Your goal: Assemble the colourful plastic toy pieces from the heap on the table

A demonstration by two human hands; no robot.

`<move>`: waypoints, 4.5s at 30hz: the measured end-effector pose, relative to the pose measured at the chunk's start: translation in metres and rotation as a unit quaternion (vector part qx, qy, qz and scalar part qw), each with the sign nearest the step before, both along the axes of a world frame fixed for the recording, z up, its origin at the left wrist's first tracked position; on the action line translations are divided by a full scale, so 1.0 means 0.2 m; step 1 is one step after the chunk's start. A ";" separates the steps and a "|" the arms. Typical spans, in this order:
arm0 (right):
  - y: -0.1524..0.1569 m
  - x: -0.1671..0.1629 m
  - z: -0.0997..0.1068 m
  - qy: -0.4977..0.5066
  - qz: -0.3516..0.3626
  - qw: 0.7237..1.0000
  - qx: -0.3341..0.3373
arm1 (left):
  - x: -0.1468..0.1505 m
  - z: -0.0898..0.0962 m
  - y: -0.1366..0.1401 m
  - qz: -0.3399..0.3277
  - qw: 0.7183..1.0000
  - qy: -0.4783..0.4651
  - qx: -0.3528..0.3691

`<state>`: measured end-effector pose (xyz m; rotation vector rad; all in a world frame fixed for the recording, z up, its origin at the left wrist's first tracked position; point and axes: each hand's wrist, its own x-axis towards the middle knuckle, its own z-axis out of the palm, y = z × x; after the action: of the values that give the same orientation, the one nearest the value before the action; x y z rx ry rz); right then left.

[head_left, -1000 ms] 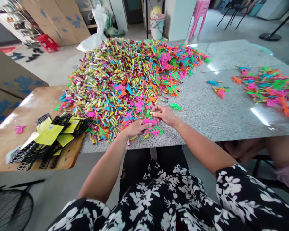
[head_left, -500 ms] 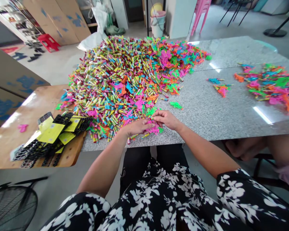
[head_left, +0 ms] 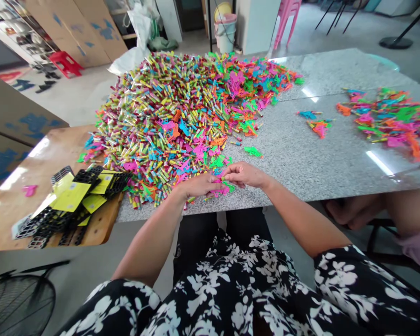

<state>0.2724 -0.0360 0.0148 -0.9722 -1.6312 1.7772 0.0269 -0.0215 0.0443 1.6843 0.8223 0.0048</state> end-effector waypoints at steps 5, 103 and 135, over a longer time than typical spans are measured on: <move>0.01 0.17 0.01 -0.044 0.038 0.996 -0.068 | 0.12 -0.07 0.00 0.015 0.999 -0.016 -0.027; 0.13 0.50 -0.17 0.019 -0.501 0.865 0.004 | 0.33 -0.22 0.16 0.217 0.932 0.068 0.283; 0.23 0.12 -0.33 -0.094 -0.288 0.953 -0.008 | 0.23 -0.39 0.25 0.035 0.837 0.169 0.519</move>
<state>0.2961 0.0106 -0.0506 -1.4809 -1.2537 1.3309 0.0726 0.0295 -0.0339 2.7288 1.2734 0.2533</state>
